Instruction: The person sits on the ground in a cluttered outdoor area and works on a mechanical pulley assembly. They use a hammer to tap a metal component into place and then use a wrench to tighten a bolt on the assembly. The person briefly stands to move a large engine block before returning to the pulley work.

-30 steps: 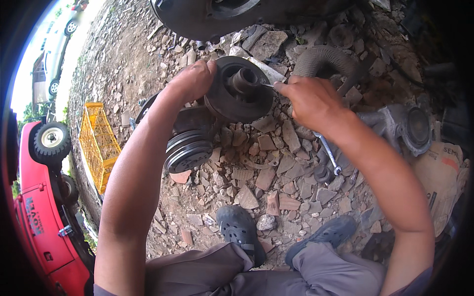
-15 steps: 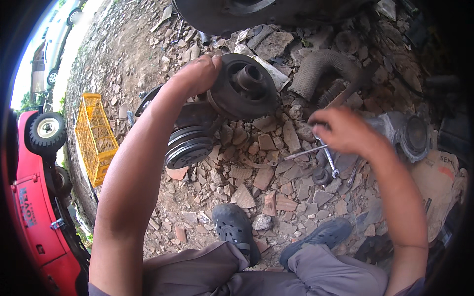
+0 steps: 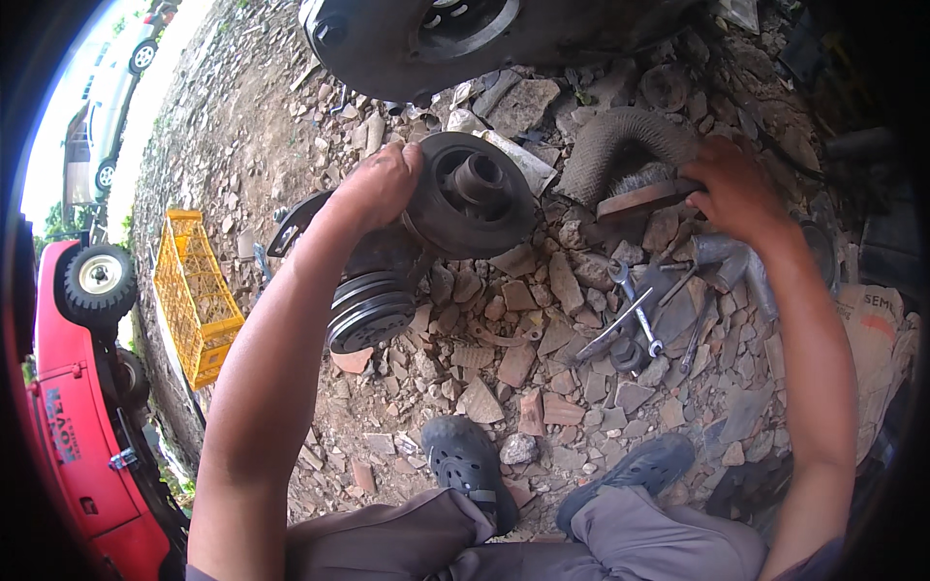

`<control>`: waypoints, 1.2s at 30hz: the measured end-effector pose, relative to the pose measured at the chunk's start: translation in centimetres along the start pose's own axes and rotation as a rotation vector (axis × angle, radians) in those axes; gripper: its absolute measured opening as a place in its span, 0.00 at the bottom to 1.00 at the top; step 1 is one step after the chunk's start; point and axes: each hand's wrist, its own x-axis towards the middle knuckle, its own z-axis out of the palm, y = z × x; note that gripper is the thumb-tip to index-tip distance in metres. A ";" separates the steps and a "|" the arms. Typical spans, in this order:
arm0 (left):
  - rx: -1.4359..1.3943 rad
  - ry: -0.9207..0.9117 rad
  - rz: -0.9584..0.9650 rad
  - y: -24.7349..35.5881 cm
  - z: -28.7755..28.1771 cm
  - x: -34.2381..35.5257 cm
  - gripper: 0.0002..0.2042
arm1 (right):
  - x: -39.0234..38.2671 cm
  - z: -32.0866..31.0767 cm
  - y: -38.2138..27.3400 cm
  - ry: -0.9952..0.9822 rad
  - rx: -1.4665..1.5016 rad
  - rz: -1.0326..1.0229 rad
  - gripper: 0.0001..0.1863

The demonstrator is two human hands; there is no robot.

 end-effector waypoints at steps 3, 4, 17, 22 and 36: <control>-0.027 0.042 0.024 0.3 -0.5 -0.7 0.18 | -1.3 -3.4 -0.8 -0.191 0.397 0.217 0.29; -0.012 0.034 0.051 0.4 -0.6 -0.3 0.17 | -1.9 -2.4 -1.0 -0.040 0.461 0.168 0.32; 0.017 0.011 0.005 0.7 0.3 -0.6 0.16 | 0.4 -2.4 -15.2 -0.302 1.154 0.190 0.36; 0.046 0.040 0.028 0.9 -0.2 -0.6 0.13 | 4.7 0.4 -16.6 -0.058 0.898 0.191 0.37; 0.012 -0.035 0.060 4.2 -2.3 0.5 0.14 | 3.1 -3.5 -14.7 -0.343 1.309 0.323 0.38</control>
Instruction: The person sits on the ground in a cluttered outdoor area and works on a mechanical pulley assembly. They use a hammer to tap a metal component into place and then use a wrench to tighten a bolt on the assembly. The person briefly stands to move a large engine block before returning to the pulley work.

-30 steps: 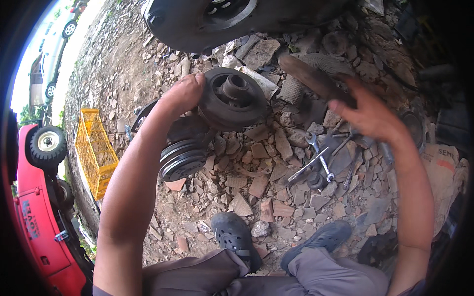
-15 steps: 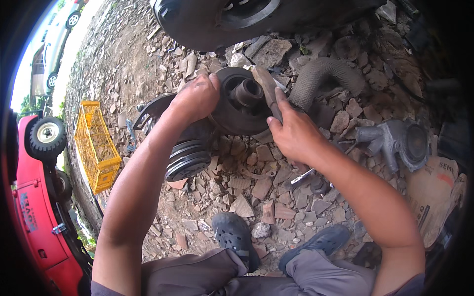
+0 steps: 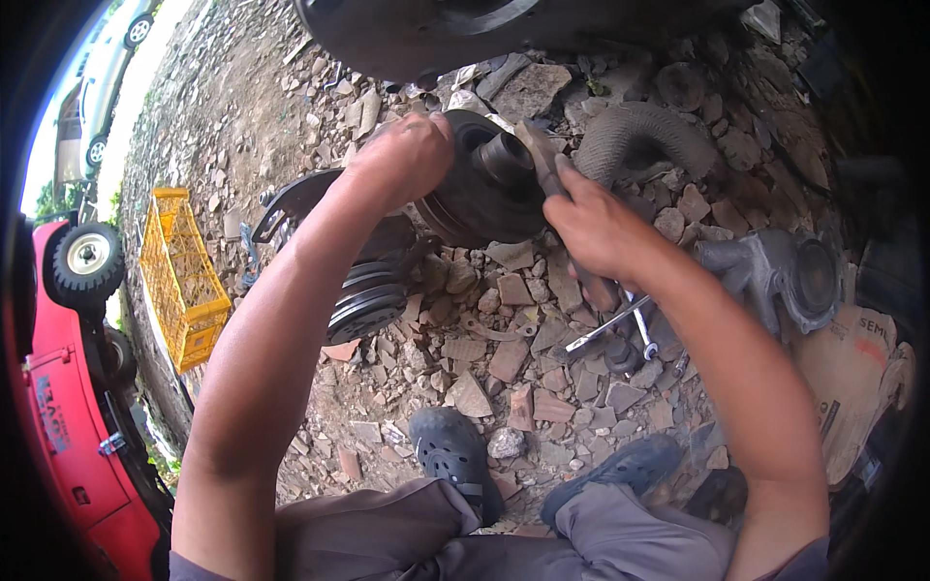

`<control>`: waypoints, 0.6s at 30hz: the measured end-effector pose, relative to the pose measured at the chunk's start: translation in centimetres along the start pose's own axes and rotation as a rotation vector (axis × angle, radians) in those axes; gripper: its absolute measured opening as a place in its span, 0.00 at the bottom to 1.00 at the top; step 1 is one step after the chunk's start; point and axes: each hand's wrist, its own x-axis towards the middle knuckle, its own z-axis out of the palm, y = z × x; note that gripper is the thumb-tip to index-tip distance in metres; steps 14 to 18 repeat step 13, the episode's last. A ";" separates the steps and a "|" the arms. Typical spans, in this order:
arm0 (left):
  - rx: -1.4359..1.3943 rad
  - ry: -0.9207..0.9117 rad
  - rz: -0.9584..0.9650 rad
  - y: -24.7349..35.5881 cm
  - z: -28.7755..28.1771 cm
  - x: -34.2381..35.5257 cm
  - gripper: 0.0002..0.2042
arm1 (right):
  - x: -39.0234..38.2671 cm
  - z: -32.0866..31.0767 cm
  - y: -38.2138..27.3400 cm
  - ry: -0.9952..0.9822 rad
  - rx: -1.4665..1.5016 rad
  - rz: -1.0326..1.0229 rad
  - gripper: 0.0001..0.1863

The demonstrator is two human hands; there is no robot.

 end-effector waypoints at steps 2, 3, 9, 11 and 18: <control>0.029 -0.021 0.003 0.6 -0.3 0.3 0.14 | 2.0 -0.1 1.0 0.072 0.026 -0.028 0.38; 0.013 -0.027 -0.030 0.3 -0.2 0.5 0.14 | 2.0 -0.2 1.3 0.063 0.034 -0.048 0.37; 0.124 0.010 0.009 -0.1 0.0 0.0 0.15 | -2.7 -2.6 1.3 -0.190 0.121 0.067 0.35; 0.153 -0.008 0.040 -0.4 0.1 -0.2 0.15 | -2.0 -1.2 1.3 -0.097 0.158 0.058 0.35; 0.174 0.000 0.074 -0.4 -0.3 0.3 0.16 | -0.8 -0.2 1.1 -0.026 0.181 0.047 0.35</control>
